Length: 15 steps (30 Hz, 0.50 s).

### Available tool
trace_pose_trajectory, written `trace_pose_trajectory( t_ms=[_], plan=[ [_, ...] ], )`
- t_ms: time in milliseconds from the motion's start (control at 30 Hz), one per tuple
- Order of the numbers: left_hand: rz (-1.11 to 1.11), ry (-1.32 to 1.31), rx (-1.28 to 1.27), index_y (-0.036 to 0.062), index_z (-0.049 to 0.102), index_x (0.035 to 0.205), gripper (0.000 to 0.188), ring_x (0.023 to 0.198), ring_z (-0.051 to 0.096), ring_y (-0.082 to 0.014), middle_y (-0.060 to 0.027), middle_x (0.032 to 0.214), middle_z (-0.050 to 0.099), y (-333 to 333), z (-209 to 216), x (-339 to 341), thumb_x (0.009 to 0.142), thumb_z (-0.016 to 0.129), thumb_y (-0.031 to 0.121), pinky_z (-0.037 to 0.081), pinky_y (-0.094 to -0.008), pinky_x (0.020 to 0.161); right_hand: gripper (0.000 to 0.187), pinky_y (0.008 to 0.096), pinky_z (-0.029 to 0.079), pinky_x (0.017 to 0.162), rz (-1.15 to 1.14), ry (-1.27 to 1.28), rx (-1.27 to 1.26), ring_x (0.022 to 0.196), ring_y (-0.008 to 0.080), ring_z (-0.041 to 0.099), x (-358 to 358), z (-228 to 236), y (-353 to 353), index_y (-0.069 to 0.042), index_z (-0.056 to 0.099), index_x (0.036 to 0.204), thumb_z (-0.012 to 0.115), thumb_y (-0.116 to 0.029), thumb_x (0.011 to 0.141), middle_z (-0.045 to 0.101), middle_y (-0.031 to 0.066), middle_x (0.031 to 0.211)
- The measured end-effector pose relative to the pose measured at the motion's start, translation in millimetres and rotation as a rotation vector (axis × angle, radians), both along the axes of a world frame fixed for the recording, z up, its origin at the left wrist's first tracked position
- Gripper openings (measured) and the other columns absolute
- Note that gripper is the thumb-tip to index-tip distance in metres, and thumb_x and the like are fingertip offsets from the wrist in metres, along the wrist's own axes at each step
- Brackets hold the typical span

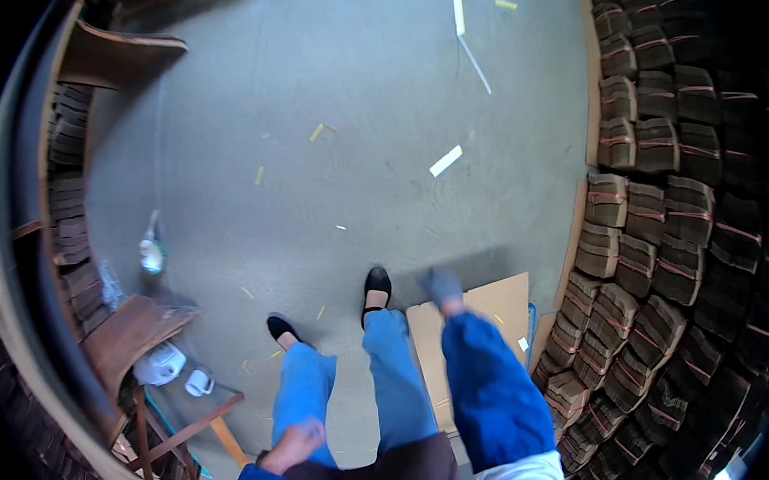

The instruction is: The person aligns a large corrugated cardboard sheet on a work surface, then uses a brush to apply a white adhesive in a zigzag pattern across the surface. The person repeatedly dips the brush into a small container to reload adhesive and continues spreading it over the cardboard.

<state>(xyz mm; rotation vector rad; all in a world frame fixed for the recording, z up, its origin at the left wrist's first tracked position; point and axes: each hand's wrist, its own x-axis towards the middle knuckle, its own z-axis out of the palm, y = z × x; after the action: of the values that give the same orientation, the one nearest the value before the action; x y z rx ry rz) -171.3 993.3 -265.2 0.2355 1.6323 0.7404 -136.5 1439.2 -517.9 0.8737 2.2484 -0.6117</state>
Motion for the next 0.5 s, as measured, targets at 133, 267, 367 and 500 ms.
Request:
trace_pose_trajectory(
  t_ms=[133, 267, 367, 500],
  plan=[
    [0.568, 0.052, -0.217, 0.0021, 0.062, 0.101, 0.011, 0.075, 0.064, -0.0132, -0.0073, 0.084, 0.068, 74.4, -105.5, -15.2, 0.096, 0.062, 0.011, 0.051, -0.029, 0.067, 0.051, 0.0501, 0.05, 0.089, -0.286, 0.059, 0.098, 0.098, 0.0404, 0.066, -115.3, -159.4, 88.0, -0.004, 0.074, 0.094, 0.051, -0.049, 0.093, 0.07, 0.0225, 0.101],
    [0.665, -0.181, -0.143, 0.0003, 0.058, 0.111, 0.015, 0.086, 0.064, -0.0115, -0.0079, 0.094, 0.068, 61.8, -160.3, -0.8, 0.097, 0.06, 0.006, 0.052, -0.0254, 0.077, 0.066, 0.0464, 0.05, 0.088, -0.459, -0.114, 0.327, 0.103, 0.0415, 0.065, -163.5, -241.2, 153.3, 0.002, 0.071, 0.106, 0.053, -0.06, 0.091, 0.069, 0.0257, 0.106],
    [0.769, -0.3, -0.096, 0.0004, 0.054, 0.116, 0.016, 0.09, 0.062, -0.016, -0.0098, 0.104, 0.064, 61.0, -119.7, -42.9, 0.101, 0.053, 0.007, 0.051, -0.0296, 0.083, 0.074, 0.0448, 0.052, 0.08, -0.662, -0.102, 0.294, 0.094, 0.0365, 0.069, -180.8, -294.4, 148.2, 0.002, 0.073, 0.1, 0.053, -0.068, 0.088, 0.072, 0.0229, 0.097],
    [1.021, -0.591, -0.143, 0.0009, 0.054, 0.116, 0.016, 0.094, 0.061, -0.0134, -0.0092, 0.102, 0.063, 62.1, -113.2, -81.2, 0.104, 0.047, 0.009, 0.05, -0.0288, 0.085, 0.049, 0.0415, 0.051, 0.071, -0.337, -0.002, 0.184, 0.08, 0.0294, 0.065, -130.0, -381.1, 258.0, -0.005, 0.07, 0.101, 0.054, -0.051, 0.094, 0.069, 0.0112, 0.089]
  ],
)
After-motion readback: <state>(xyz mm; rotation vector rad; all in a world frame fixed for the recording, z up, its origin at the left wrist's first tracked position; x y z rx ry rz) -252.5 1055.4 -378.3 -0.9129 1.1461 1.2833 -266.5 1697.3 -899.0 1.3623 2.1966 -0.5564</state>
